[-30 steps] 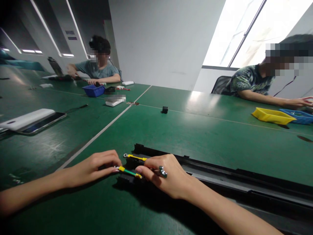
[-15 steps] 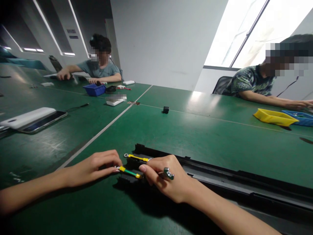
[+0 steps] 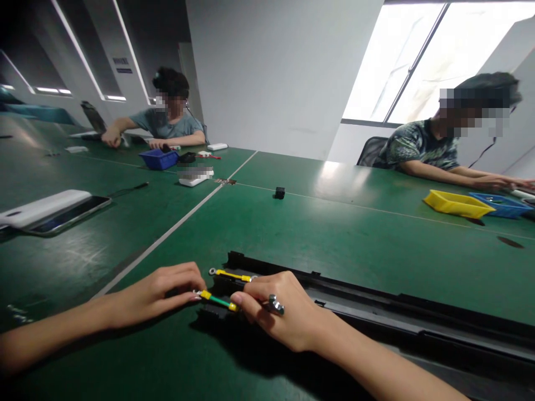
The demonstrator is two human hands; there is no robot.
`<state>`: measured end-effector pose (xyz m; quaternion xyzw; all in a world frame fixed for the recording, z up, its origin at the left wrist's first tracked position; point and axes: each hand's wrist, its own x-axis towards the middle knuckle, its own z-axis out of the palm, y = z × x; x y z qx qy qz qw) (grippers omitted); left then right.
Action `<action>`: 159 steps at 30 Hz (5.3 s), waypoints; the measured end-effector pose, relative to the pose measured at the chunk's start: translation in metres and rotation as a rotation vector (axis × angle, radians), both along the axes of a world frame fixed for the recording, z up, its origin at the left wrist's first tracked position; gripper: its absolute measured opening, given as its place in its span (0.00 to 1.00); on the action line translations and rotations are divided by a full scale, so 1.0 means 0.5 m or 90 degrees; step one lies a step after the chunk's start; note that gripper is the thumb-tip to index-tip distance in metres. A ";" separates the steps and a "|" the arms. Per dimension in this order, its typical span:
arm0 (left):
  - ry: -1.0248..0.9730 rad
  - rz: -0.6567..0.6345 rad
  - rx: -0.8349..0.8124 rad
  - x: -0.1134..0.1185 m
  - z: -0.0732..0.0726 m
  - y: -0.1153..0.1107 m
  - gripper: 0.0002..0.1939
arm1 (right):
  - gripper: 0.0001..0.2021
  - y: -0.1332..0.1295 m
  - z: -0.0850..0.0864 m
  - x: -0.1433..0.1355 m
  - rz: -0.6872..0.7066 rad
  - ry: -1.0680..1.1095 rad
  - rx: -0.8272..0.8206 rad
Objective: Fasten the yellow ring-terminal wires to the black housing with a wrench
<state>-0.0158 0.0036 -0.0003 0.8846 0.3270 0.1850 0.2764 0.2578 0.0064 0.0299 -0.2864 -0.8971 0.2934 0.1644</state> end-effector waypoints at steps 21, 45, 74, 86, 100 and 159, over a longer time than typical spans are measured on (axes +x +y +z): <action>0.033 -0.002 -0.006 -0.006 -0.010 -0.001 0.06 | 0.22 0.008 -0.004 0.003 -0.068 0.015 0.031; 0.042 0.000 -0.030 -0.006 -0.009 0.000 0.06 | 0.20 0.003 -0.008 0.002 -0.028 0.019 0.038; 0.027 -0.001 -0.010 -0.003 -0.007 0.003 0.07 | 0.21 -0.002 -0.002 0.002 -0.043 0.013 0.021; 0.025 0.001 -0.009 -0.004 -0.008 0.000 0.06 | 0.22 0.001 -0.009 0.007 -0.019 0.014 0.004; 0.024 -0.001 -0.015 -0.006 -0.010 0.002 0.06 | 0.22 0.000 -0.002 0.002 -0.040 0.022 0.007; 0.036 -0.004 -0.009 -0.004 -0.010 0.003 0.06 | 0.20 0.015 -0.008 0.004 -0.020 0.026 0.005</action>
